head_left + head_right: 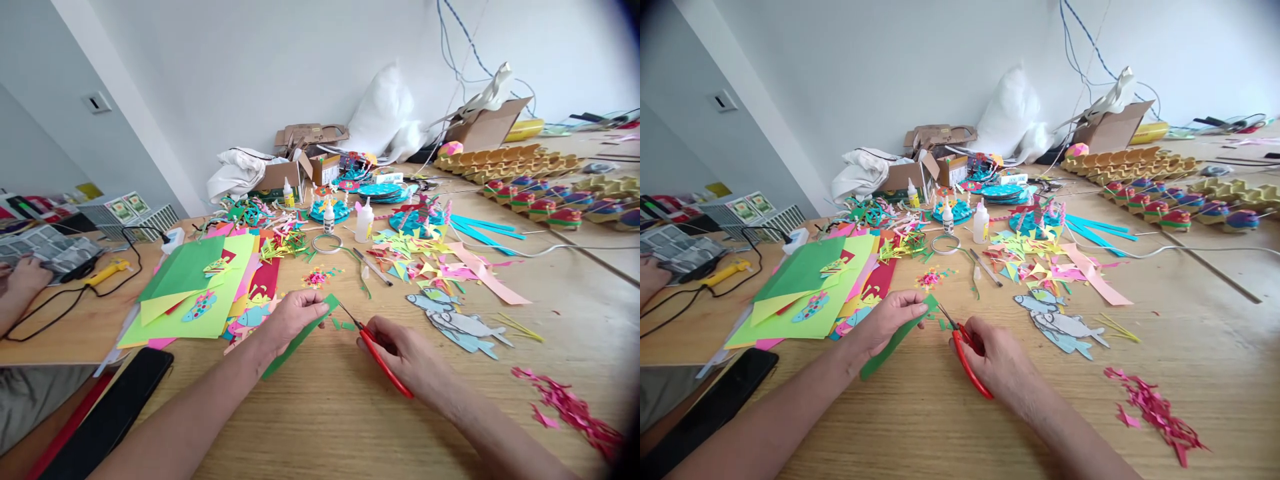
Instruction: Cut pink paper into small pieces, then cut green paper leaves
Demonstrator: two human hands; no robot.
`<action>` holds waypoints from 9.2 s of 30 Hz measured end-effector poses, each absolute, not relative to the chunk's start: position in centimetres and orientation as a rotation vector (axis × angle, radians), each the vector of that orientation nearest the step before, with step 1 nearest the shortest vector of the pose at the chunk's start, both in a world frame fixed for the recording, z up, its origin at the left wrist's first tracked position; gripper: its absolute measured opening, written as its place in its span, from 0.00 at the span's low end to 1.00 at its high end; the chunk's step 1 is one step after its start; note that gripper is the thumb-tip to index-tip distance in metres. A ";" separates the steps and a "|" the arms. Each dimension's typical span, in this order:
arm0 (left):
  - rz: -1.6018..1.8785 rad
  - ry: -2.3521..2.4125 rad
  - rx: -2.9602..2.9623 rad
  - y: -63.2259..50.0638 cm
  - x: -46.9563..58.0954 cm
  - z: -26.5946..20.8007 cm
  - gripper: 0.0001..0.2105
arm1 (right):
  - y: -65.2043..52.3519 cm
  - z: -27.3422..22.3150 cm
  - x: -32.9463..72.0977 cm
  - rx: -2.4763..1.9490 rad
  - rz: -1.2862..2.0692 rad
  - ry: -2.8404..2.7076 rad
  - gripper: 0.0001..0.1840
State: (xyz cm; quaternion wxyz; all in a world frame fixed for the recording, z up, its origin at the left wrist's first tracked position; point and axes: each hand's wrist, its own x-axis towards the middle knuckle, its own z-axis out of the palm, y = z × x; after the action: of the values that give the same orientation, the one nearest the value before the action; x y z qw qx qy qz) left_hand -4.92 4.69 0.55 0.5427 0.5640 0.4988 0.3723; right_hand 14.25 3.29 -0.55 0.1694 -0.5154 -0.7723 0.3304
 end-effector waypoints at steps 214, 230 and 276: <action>0.948 1.224 1.368 5.2 -5.0 -0.2 0.08 | 6.6 -0.1 13.4 -1.308 1.121 -2.108 0.14; 1.002 1.171 1.260 5.0 -4.9 -0.2 0.08 | 5.9 0.6 13.3 -1.342 0.953 -2.386 0.15; 0.882 1.141 1.235 4.9 -5.3 -0.2 0.11 | 6.1 -0.6 13.6 -1.301 0.990 -2.363 0.17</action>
State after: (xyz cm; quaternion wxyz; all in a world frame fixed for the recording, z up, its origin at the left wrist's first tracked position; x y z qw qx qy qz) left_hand -5.27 4.89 -0.23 0.5824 0.5287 0.4886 0.3775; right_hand 13.56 6.06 -0.56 0.1339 -0.4487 -0.8150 0.3415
